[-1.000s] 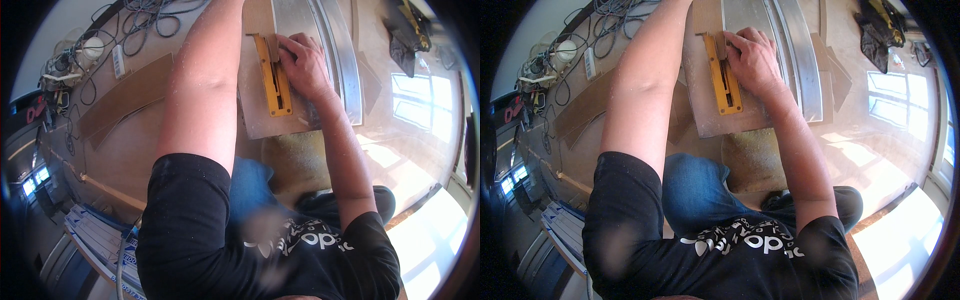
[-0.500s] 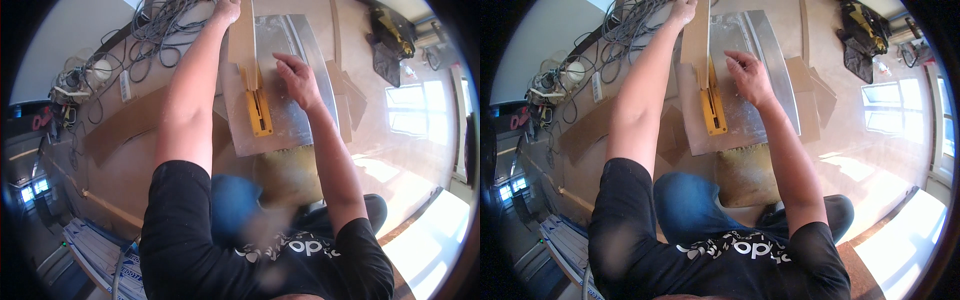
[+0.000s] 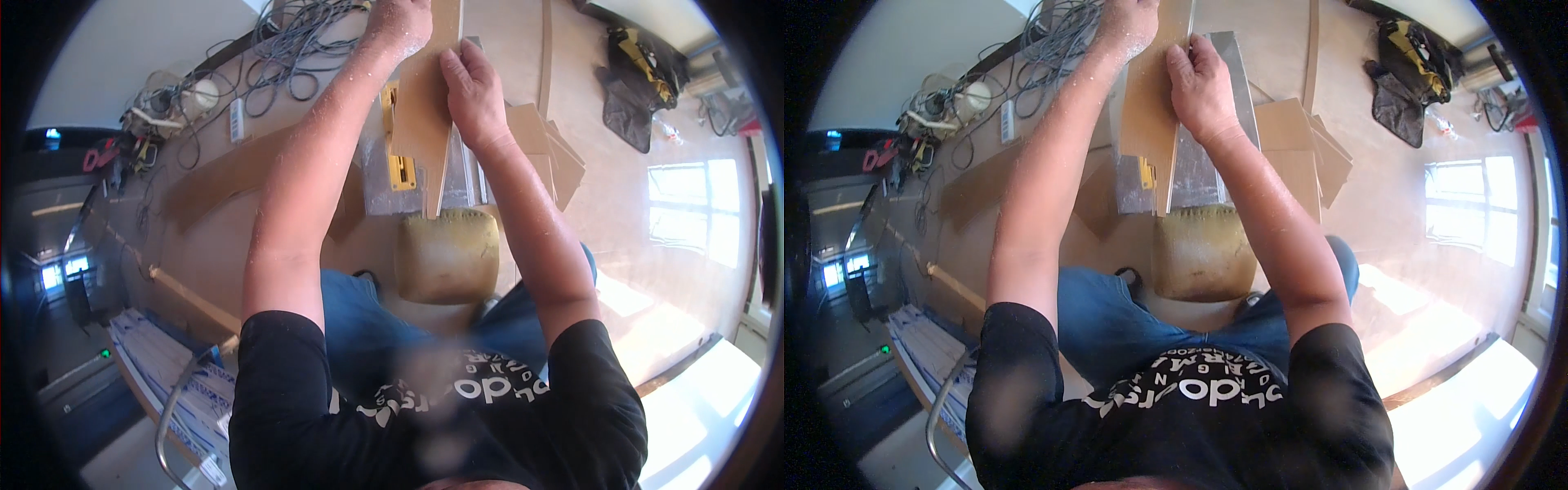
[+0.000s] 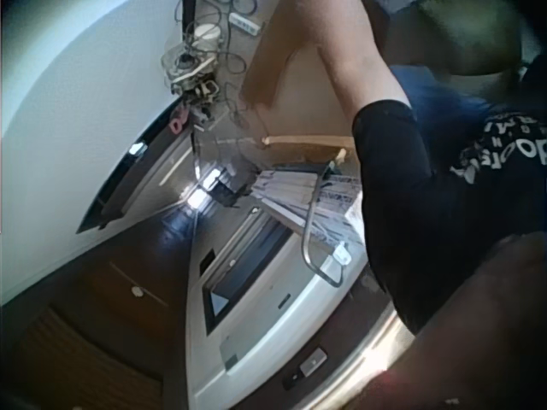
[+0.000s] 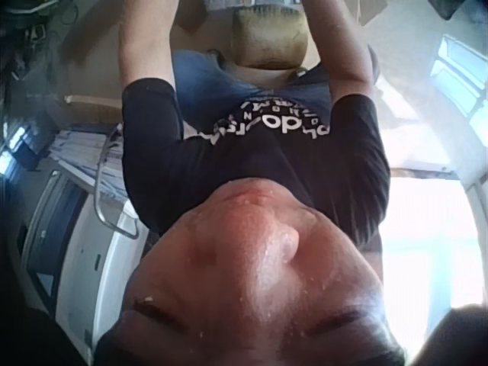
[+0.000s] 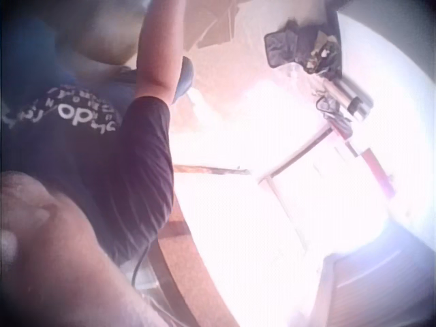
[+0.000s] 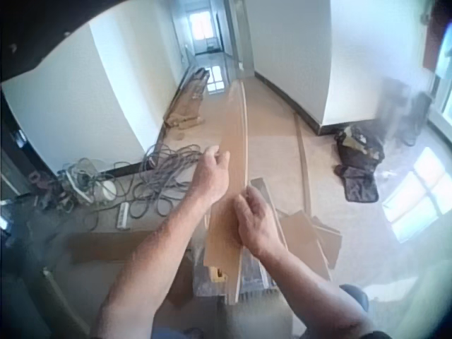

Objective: The person cuts a piece of trim using a table saw, then applies adhesive and fits the piece along the base of a wall.

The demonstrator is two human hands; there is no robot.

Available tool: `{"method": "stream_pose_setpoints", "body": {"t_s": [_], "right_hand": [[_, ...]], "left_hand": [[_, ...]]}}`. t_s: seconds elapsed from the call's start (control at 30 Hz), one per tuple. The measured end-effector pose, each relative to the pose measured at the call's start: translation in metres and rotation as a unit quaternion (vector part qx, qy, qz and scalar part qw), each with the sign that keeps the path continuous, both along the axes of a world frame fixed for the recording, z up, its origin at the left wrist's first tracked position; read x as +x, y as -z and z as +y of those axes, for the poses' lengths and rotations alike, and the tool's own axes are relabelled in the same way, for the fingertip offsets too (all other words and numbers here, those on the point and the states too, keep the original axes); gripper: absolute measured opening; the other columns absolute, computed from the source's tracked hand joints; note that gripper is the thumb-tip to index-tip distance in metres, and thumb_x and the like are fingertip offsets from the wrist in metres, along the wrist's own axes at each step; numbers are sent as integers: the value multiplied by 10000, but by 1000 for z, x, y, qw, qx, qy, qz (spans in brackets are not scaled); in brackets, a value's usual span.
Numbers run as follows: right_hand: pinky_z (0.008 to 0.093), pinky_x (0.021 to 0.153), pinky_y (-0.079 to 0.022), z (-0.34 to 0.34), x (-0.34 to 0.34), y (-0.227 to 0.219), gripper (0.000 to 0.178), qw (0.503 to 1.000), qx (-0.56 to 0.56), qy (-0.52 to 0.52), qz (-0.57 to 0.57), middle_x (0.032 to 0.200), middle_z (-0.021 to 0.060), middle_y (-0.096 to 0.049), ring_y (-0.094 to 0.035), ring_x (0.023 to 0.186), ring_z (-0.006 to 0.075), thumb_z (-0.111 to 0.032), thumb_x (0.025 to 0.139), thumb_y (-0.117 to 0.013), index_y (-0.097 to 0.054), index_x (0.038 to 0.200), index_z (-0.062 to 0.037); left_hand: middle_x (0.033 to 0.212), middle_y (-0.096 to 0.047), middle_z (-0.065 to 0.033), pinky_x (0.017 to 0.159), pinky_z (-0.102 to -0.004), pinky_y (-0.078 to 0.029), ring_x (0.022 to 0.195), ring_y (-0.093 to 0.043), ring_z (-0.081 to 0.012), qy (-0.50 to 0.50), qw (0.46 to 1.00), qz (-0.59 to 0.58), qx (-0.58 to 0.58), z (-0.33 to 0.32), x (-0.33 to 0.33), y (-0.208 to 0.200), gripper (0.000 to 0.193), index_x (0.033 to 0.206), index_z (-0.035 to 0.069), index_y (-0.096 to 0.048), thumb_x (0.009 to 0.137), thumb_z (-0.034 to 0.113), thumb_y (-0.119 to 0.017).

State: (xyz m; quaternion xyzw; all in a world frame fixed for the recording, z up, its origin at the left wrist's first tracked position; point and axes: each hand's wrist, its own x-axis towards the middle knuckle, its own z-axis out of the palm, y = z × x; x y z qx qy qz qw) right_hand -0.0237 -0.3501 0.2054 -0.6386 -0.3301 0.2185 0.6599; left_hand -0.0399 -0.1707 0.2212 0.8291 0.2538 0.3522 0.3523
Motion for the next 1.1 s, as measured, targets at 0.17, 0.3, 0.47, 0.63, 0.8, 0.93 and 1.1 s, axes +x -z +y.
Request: {"method": "stream_pose_setpoints", "body": {"t_s": [0.17,0.3,0.47,0.63,0.8,0.93,1.1], "right_hand": [[421,855,-523,-36,-39,-42,333,984,122,28,-130,1048,238,-678,-648,938,431,-185,1040,-541,-550,1315,1],[445,887,-536,-63,-58,-56,455,973,140,-11,-185,1186,264,-669,-665,1074,461,-192,1056,-526,-439,1461,-2],[438,897,-553,-82,-77,-80,531,947,224,-123,-194,1179,278,-667,-674,1082,457,-183,1047,-569,-391,1507,15],[455,861,-558,-87,-67,-90,556,911,236,-236,-243,1073,279,-658,-662,983,468,-173,1029,-600,-391,1503,31],[480,895,-554,-68,-71,-117,483,866,227,-388,-220,1155,270,-666,-661,1064,436,-192,1016,-624,-497,1440,1],[442,918,-577,-18,-44,-97,371,851,224,-359,-310,1201,199,-696,-685,1064,395,-240,1014,-645,-636,1346,-74],[317,881,-565,20,46,-40,266,956,98,-215,-173,1067,99,-765,-713,981,164,-232,1026,-672,-723,1208,-45]], "left_hand": [[1178,-689,-224,968,-391,-512,1105,-667,-302,32,996,-87,-10,-63,-50,-78,393,1313,-63,-566,1070,243,-520],[1145,-679,-109,905,-320,-515,1029,-639,-153,71,979,-193,4,-102,-88,-114,337,1339,-38,-545,1085,178,-498],[1215,-640,-60,952,-283,-482,1075,-592,-112,49,953,-295,43,-128,-141,-131,418,1409,-24,-484,1092,240,-551],[1280,-657,-130,1051,-386,-464,1207,-610,-229,-8,948,-313,-50,-138,-197,-192,430,1374,-2,-552,1017,218,-647],[1402,-564,-134,1120,-488,-417,1332,-530,-287,-103,947,-295,-74,-112,-277,-256,574,1516,54,-419,1003,149,-657],[1428,-542,-135,1129,-478,-413,1349,-513,-293,-153,918,-338,-143,-81,-310,-206,573,1516,38,-414,1001,96,-657],[1375,-581,-114,1074,-428,-459,1283,-559,-262,-208,895,-352,-177,11,-393,-108,484,1436,26,-478,994,68,-670]]}}
